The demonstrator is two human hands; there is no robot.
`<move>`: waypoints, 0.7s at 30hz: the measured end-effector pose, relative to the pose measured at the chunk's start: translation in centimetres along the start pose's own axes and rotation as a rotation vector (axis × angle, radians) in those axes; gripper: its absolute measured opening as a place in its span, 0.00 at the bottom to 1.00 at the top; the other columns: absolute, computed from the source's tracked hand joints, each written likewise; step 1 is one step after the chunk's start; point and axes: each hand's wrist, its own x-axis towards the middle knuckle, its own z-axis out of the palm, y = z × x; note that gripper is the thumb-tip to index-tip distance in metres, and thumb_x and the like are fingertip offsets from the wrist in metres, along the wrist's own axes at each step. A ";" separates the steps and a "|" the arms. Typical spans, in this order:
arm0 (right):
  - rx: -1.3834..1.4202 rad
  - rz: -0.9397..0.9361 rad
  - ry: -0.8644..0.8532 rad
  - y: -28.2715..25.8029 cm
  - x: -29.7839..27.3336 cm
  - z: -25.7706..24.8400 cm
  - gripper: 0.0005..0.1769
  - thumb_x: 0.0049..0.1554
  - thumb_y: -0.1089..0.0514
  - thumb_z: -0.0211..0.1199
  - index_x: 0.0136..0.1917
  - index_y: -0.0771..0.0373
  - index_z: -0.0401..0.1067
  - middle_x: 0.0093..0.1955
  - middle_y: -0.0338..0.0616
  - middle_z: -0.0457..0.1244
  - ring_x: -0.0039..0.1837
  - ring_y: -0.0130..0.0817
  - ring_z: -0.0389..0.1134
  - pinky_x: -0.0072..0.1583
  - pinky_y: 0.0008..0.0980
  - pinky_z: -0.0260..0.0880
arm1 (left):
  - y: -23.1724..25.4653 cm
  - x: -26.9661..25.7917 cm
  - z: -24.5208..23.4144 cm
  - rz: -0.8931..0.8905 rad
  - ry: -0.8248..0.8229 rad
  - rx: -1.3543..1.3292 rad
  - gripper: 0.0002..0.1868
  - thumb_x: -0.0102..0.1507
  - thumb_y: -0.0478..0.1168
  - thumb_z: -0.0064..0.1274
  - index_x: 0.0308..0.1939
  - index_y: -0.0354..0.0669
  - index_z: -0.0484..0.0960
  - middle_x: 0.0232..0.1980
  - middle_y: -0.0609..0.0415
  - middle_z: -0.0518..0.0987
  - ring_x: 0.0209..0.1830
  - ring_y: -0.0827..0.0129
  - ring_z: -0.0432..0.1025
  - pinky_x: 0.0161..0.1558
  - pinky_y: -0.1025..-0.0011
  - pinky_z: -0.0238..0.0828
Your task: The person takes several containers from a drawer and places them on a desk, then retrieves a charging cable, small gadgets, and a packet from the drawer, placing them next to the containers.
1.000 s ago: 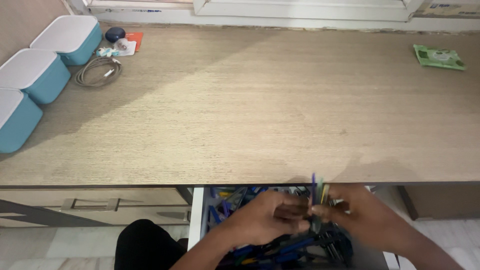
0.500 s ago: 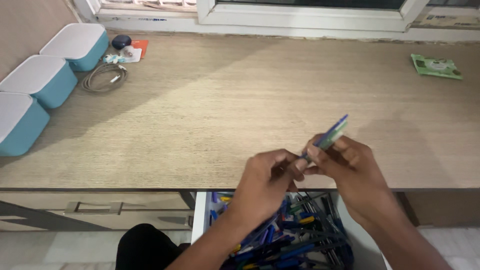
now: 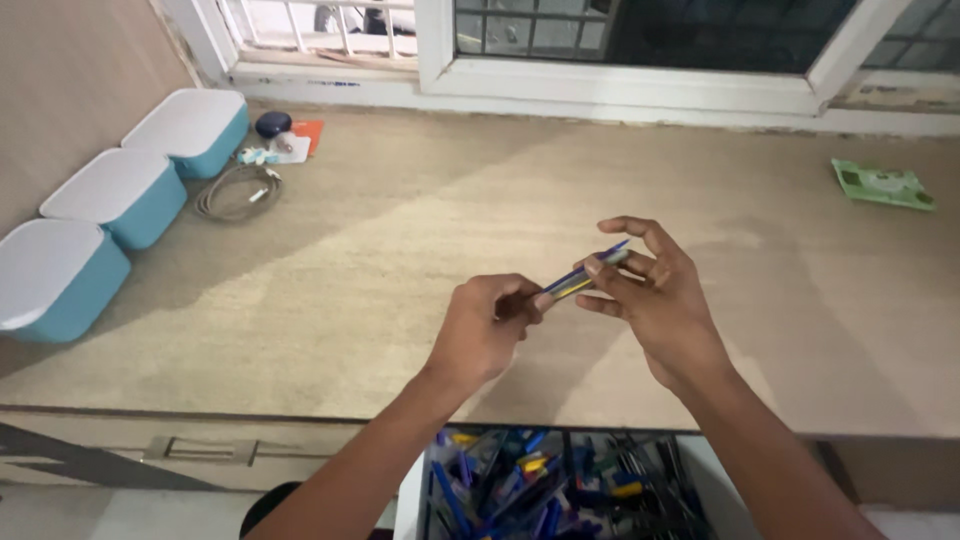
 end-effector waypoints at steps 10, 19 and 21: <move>-0.016 -0.011 -0.081 4.5 4.7 -0.5 0.08 0.53 0.71 0.68 0.48 0.73 0.76 0.44 0.47 0.70 0.48 0.31 0.70 0.53 0.32 0.75 | -4.2 3.2 -2.3 -0.076 0.151 -0.161 0.09 0.59 0.36 0.66 0.39 0.33 0.88 0.28 0.58 0.83 0.27 0.80 0.73 0.32 0.78 0.72; 0.042 0.026 -0.062 7.3 7.6 -0.5 0.10 0.53 0.71 0.68 0.49 0.74 0.78 0.45 0.49 0.71 0.48 0.32 0.71 0.53 0.31 0.73 | -6.9 5.6 -3.1 -0.164 0.142 -0.248 0.09 0.59 0.33 0.65 0.40 0.30 0.87 0.30 0.56 0.83 0.28 0.79 0.73 0.33 0.78 0.73; 0.036 0.051 -0.046 7.8 8.7 0.0 0.09 0.53 0.69 0.67 0.49 0.74 0.77 0.44 0.48 0.71 0.47 0.32 0.72 0.52 0.31 0.75 | -7.7 6.7 -3.0 -0.098 0.151 -0.277 0.08 0.59 0.32 0.65 0.39 0.29 0.86 0.29 0.56 0.82 0.27 0.78 0.73 0.31 0.77 0.72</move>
